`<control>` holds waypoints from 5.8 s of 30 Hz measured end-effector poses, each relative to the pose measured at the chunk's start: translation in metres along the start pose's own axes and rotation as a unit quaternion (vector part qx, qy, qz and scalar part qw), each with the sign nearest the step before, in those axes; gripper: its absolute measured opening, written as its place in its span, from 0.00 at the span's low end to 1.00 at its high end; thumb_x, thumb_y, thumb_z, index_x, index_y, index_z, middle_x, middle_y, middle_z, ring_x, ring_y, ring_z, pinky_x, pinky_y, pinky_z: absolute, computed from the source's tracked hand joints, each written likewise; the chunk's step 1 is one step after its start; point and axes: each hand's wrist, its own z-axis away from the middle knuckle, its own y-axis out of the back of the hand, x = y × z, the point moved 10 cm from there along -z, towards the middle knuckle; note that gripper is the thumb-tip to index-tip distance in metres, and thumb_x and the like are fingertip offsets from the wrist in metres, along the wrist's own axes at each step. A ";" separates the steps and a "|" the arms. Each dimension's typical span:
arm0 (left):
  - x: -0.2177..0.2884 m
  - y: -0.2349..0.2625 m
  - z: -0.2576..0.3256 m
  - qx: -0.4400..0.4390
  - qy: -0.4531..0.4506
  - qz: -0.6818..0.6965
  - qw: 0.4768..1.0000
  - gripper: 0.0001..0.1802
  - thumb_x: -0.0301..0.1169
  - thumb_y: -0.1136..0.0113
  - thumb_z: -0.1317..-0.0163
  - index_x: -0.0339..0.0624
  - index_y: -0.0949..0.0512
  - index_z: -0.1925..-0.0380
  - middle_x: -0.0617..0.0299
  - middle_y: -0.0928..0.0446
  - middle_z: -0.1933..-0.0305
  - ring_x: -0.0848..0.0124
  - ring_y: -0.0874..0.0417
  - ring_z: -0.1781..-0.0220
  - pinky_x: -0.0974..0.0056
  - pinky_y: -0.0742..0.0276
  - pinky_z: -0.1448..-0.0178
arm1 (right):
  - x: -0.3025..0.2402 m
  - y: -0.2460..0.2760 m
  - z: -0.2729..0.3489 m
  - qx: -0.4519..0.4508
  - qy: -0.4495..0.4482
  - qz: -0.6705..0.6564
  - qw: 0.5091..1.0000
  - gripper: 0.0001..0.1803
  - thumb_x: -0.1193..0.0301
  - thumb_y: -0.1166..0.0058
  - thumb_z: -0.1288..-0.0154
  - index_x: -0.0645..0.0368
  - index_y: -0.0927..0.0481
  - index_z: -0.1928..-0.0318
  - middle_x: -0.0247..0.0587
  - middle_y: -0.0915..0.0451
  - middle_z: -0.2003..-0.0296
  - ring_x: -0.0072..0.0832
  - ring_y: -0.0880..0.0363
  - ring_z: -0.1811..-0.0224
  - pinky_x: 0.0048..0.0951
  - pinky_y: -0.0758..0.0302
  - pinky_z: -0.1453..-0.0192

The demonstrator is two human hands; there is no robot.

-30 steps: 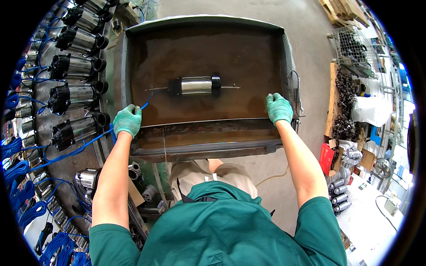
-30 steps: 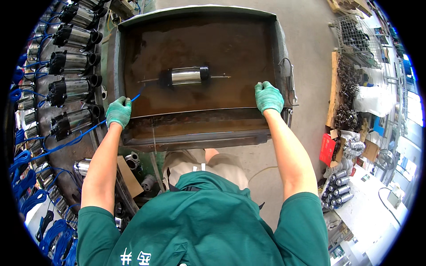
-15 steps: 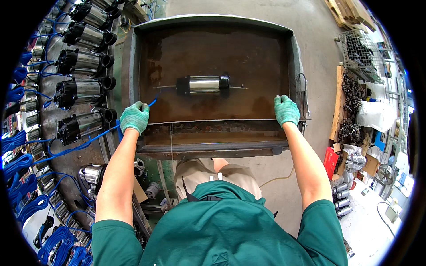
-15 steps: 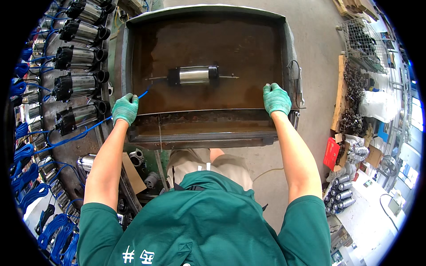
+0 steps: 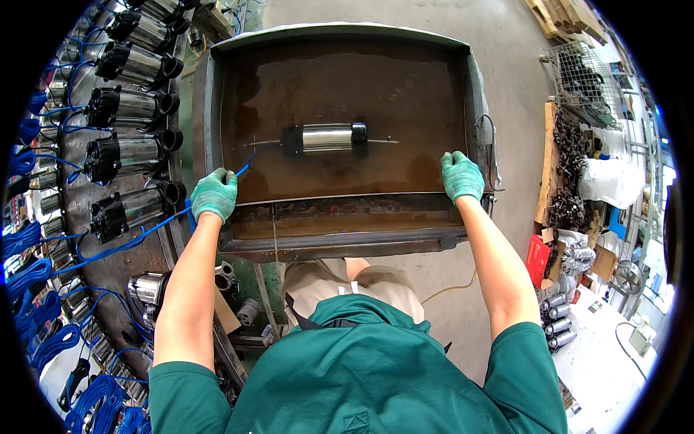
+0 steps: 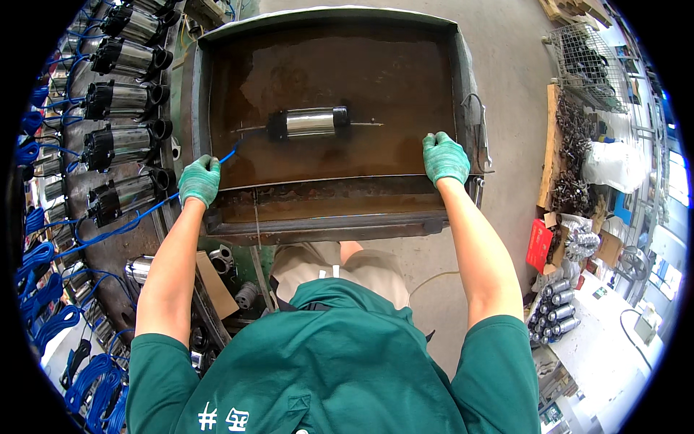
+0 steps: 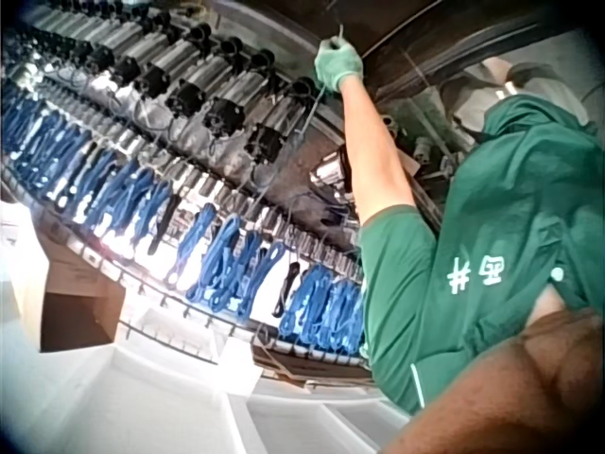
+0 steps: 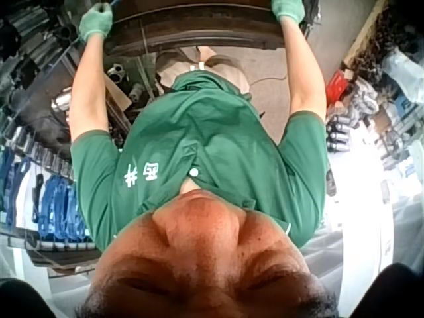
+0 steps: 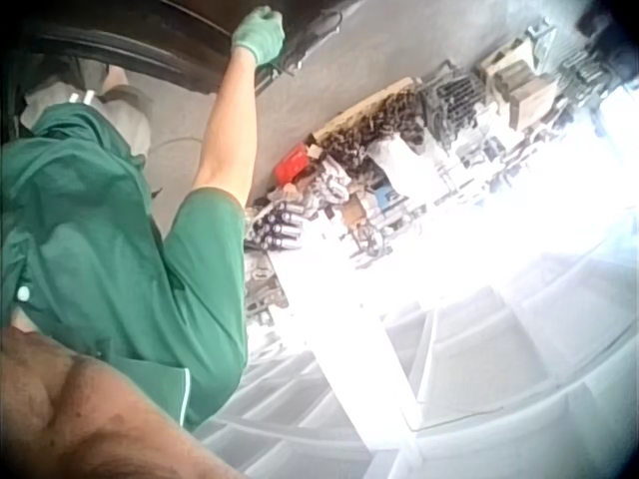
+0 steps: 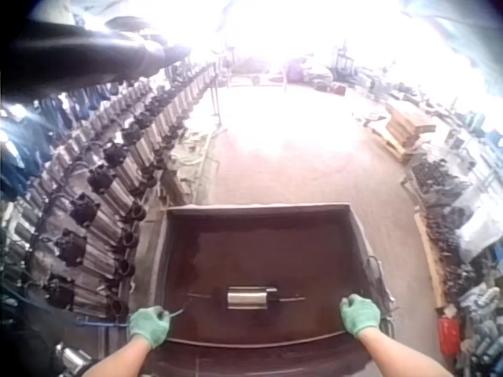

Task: The person repeatedly picks up cylindrical motors from a rack, submerges them in a water-filled tray, and then removes them. The person handles the motors one at a time, connecting and disconnecting blue wires during the process. The task involves repetitive dipping and handling of the motors in a factory setting.

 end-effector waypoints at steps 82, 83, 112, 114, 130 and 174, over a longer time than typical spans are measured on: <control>0.283 -0.168 -0.040 -0.351 0.160 0.476 0.790 0.09 0.39 0.36 0.27 0.50 0.21 0.52 0.66 0.19 0.62 0.69 0.20 0.66 0.58 0.18 0.65 | 0.015 0.010 0.003 0.027 0.007 -0.165 0.986 0.18 0.53 0.54 0.20 0.51 0.16 0.53 0.45 0.11 0.57 0.48 0.11 0.54 0.52 0.16 0.50; 0.283 -0.169 -0.039 -0.359 0.157 0.469 0.791 0.10 0.39 0.35 0.27 0.50 0.21 0.53 0.66 0.19 0.61 0.68 0.20 0.66 0.58 0.16 0.64 | 0.016 0.007 0.002 0.037 0.010 -0.173 0.984 0.18 0.54 0.54 0.21 0.51 0.16 0.53 0.45 0.11 0.58 0.48 0.11 0.55 0.52 0.16 0.51; 0.224 -0.118 -0.003 -0.252 -0.046 0.362 0.896 0.19 0.29 0.31 0.30 0.53 0.34 0.71 0.67 0.26 0.75 0.74 0.25 0.81 0.64 0.24 0.81 | 0.016 0.007 0.001 0.024 -0.002 -0.174 0.984 0.17 0.56 0.50 0.24 0.51 0.12 0.53 0.45 0.10 0.57 0.47 0.10 0.53 0.51 0.15 0.50; 0.224 -0.117 -0.002 -0.253 -0.055 0.360 0.896 0.19 0.29 0.31 0.30 0.53 0.34 0.71 0.67 0.27 0.75 0.74 0.25 0.81 0.64 0.24 0.81 | 0.016 0.007 0.001 0.028 0.001 -0.174 0.984 0.17 0.56 0.50 0.24 0.51 0.12 0.53 0.45 0.10 0.57 0.47 0.10 0.53 0.51 0.15 0.50; 0.225 -0.107 0.010 -0.230 -0.069 0.358 0.902 0.19 0.29 0.31 0.30 0.51 0.35 0.72 0.69 0.32 0.75 0.76 0.29 0.81 0.65 0.23 0.82 | 0.016 0.009 0.002 0.025 -0.001 -0.159 0.987 0.16 0.55 0.53 0.21 0.50 0.16 0.54 0.44 0.11 0.57 0.48 0.12 0.54 0.52 0.16 0.50; 0.188 0.061 0.258 -0.071 -0.156 0.292 0.941 0.22 0.42 0.23 0.39 0.37 0.24 0.62 0.48 0.19 0.69 0.51 0.14 0.65 0.49 0.19 0.57 | -0.082 -0.011 0.213 -0.093 0.400 -0.341 0.846 0.07 0.72 0.40 0.24 0.56 0.17 0.49 0.57 0.14 0.58 0.58 0.16 0.57 0.45 0.19 0.54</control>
